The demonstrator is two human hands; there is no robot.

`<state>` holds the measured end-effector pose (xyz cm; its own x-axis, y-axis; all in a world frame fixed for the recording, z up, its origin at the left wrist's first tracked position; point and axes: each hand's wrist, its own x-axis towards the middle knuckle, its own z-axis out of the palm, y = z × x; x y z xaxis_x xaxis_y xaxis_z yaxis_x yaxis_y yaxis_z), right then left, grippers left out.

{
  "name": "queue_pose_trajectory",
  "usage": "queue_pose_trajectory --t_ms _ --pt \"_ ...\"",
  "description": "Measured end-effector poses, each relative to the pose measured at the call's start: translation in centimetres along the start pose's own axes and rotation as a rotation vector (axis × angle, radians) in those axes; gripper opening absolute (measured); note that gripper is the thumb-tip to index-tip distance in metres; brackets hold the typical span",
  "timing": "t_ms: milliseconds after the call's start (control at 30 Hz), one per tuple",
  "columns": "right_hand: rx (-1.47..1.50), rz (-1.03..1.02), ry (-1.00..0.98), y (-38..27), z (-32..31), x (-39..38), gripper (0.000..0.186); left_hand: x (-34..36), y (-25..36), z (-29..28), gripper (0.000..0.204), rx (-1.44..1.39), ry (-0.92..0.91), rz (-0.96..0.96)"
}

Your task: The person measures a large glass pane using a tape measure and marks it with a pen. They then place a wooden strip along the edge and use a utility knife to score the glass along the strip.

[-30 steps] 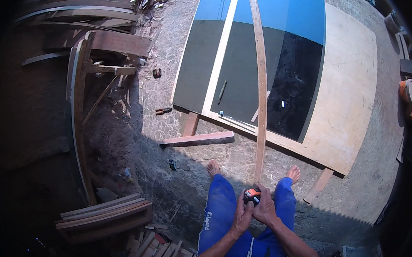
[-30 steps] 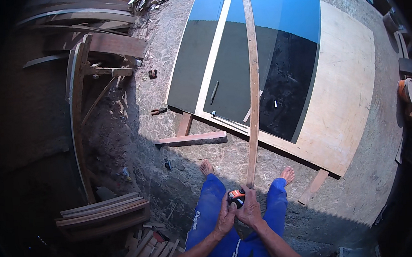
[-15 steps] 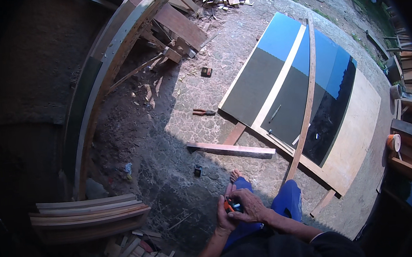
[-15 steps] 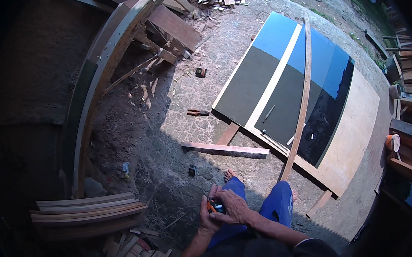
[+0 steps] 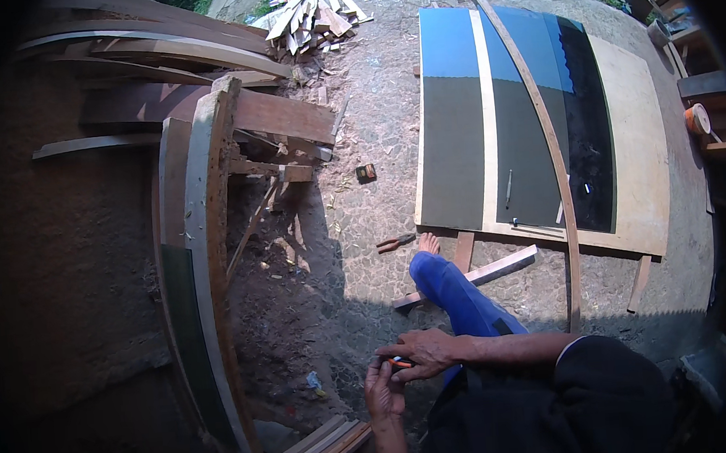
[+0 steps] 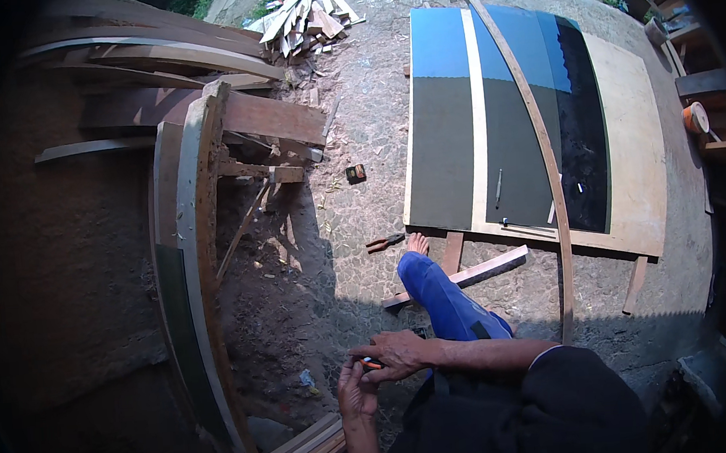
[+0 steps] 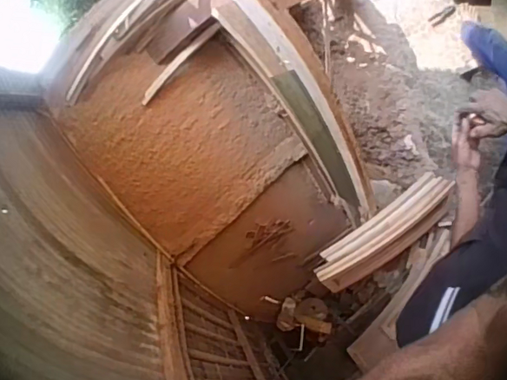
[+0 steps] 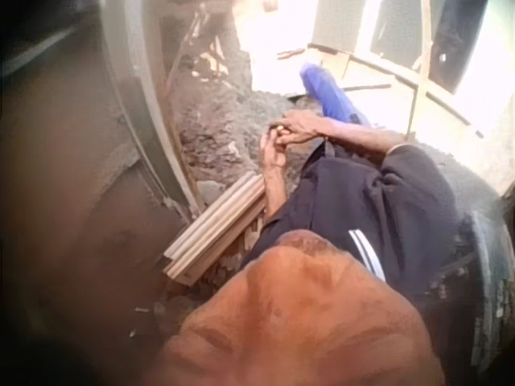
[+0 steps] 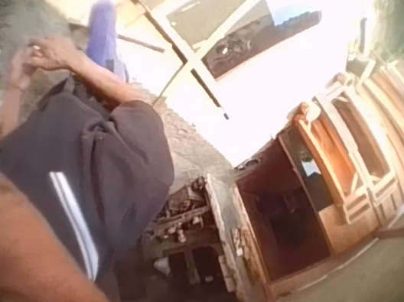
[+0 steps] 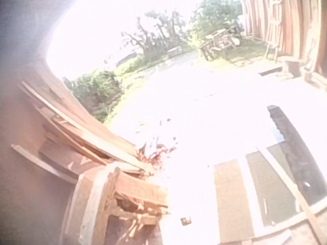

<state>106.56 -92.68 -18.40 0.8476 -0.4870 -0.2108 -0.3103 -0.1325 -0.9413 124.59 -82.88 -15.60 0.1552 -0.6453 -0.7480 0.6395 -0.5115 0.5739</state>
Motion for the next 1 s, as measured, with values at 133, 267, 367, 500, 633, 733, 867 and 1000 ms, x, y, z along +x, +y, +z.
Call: queue_pose_trajectory --t_ms 133,267,367,500,633,733,867,1000 --pt "0.010 0.055 0.082 2.5 -4.6 7.2 0.071 10.8 8.0 1.6 0.026 0.143 -0.005 -0.116" --pt "0.099 0.330 0.297 7.1 -8.3 9.6 0.069 23.2 14.7 4.6 0.019 0.234 -0.082 -0.172" --pt "0.111 0.558 0.461 10.3 -8.5 6.3 0.067 33.1 21.8 9.2 0.012 0.319 -0.209 -0.191" --pt "0.227 0.807 0.686 10.9 -3.3 -2.0 0.067 46.0 28.2 18.0 0.009 0.454 -0.266 -0.188" --pt "0.332 1.103 0.829 5.1 5.6 -5.9 0.065 60.8 33.2 30.3 0.007 0.546 -0.524 -0.404" --pt "0.455 1.296 0.945 -1.4 10.9 -2.6 0.057 69.3 31.9 39.3 0.013 0.733 -0.410 -0.219" --pt "0.709 1.279 1.068 -2.1 11.8 6.1 0.056 74.2 22.0 44.5 0.038 0.736 -0.504 -0.087" --pt "0.806 1.157 1.252 6.4 7.6 12.6 0.058 73.8 9.4 41.4 0.054 1.021 -0.576 0.023"
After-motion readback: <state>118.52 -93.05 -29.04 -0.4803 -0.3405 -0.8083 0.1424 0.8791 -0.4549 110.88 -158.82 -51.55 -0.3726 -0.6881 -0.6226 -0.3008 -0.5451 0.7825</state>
